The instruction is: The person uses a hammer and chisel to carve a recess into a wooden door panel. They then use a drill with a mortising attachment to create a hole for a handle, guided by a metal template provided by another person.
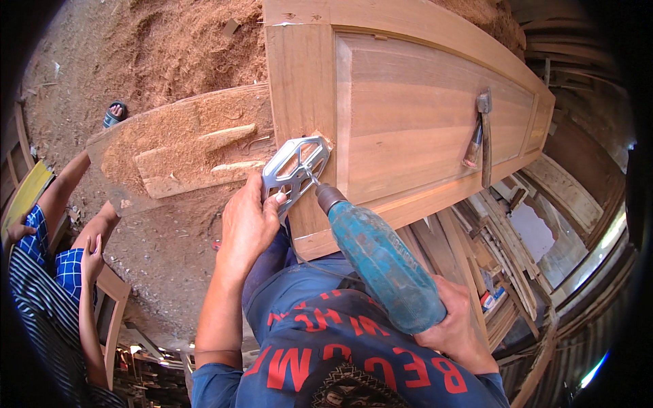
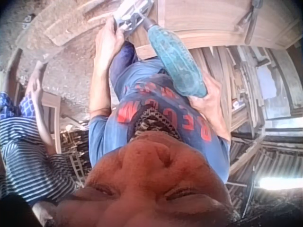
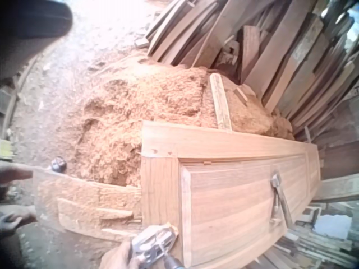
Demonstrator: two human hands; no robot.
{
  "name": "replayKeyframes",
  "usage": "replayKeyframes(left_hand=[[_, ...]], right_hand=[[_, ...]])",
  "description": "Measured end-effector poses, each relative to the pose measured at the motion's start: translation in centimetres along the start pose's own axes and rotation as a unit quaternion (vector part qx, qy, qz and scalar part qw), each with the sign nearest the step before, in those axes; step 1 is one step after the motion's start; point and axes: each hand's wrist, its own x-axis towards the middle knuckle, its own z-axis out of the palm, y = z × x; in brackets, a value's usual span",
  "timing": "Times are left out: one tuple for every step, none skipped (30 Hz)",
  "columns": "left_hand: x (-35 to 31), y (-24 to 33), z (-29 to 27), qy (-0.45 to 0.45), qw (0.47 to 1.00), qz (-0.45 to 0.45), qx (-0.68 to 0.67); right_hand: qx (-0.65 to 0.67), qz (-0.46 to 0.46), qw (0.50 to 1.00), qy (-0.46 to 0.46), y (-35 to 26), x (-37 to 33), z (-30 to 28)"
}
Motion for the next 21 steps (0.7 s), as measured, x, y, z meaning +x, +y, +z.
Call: replayKeyframes(left_hand=[[0.0, -0.1, 0.1, 0.003, 1.0, 0.005, 0.002], [0.1, -0.2, 0.2, 0.005, 1.0, 0.009, 0.005], [0.1, -0.3, 0.2, 0.01, 1.0, 0.014, 0.006], [0.1, -0.3, 0.2, 0.01, 1.0, 0.012, 0.004], [0.1, -0.2, 0.1, 0.009, 1.0, 0.009, 0.001], [0.0, -0.1, 0.1, 0.009, 1.0, 0.008, -0.001], [0.0, 0.0, 0.1, 0.01, 1.0, 0.008, 0.003], [0.0, 0.1, 0.1, 0.011, 1.0, 0.007, 0.006], [0.1, 0.1, 0.2, 0.012, 1.0, 0.006, 0.01], [0.1, 0.1, 0.1, 0.0, 1.0, -0.005, 0.011], [0.1, 0.0, 0.0, -0.013, 1.0, -0.016, 0.013], [0.1, 0.0, -0.1, -0.025, 0.999, -0.026, 0.015], [0.2, 0.1, -0.2, -0.03, 0.999, -0.03, 0.005], [0.1, 0.3, -0.6, -0.035, 0.999, -0.034, -0.004], [0.2, 0.5, -0.9, -0.041, 0.998, -0.037, -0.014], [0.2, 0.7, -1.1, -0.038, 0.998, -0.034, -0.023], [0.3, 0.9, -1.3, -0.035, 0.998, -0.031, -0.032], [0.3, 0.9, -1.3, -0.034, 0.998, -0.029, -0.042], [0.5, 0.8, -1.2, -0.031, 0.998, -0.038, -0.041], [0.9, 0.7, -1.0, -0.029, 0.998, -0.048, -0.04], [1.2, 0.6, -0.8, -0.027, 0.997, -0.058, -0.04]], right_hand=[[-0.001, 0.003, 1.0, 0.001, -0.3, 0.0, 0.0], [-0.001, 0.006, 1.0, 0.002, -0.5, 0.1, 0.0], [-0.004, 0.011, 1.0, -0.003, -0.6, 0.1, 0.0], [-0.008, 0.016, 1.0, -0.008, -0.6, 0.1, -0.1], [-0.011, 0.022, 1.0, -0.012, -0.7, 0.1, -0.1], [-0.012, 0.009, 1.0, 0.0, -0.7, 0.1, 0.0], [-0.014, -0.003, 1.0, 0.012, -0.7, 0.1, 0.2], [-0.016, -0.016, 0.999, 0.024, -0.7, 0.1, 0.4], [-0.017, -0.008, 1.0, 0.022, -0.9, 0.2, 0.5], [-0.018, -0.001, 1.0, 0.02, -1.1, 0.2, 0.5], [-0.018, 0.007, 1.0, 0.018, -1.3, 0.3, 0.5], [-0.027, 0.006, 1.0, 0.013, -1.5, 0.3, 0.3], [-0.036, 0.005, 0.999, 0.009, -1.7, 0.4, 0.2], [-0.045, 0.004, 0.999, 0.005, -1.7, 0.5, 0.1], [-0.04, 0.004, 0.999, 0.003, -1.8, 0.5, 0.1], [-0.036, 0.004, 0.999, 0.001, -1.7, 0.5, 0.1], [-0.031, 0.005, 1.0, -0.001, -1.7, 0.5, 0.0], [-0.034, 0.008, 0.999, -0.006, -1.8, 0.5, 0.0], [-0.036, 0.012, 0.999, -0.011, -1.9, 0.4, 0.0], [-0.039, 0.016, 0.999, -0.016, -1.9, 0.4, 0.0], [-0.048, 0.015, 0.998, -0.027, -2.0, 0.4, -0.1]])
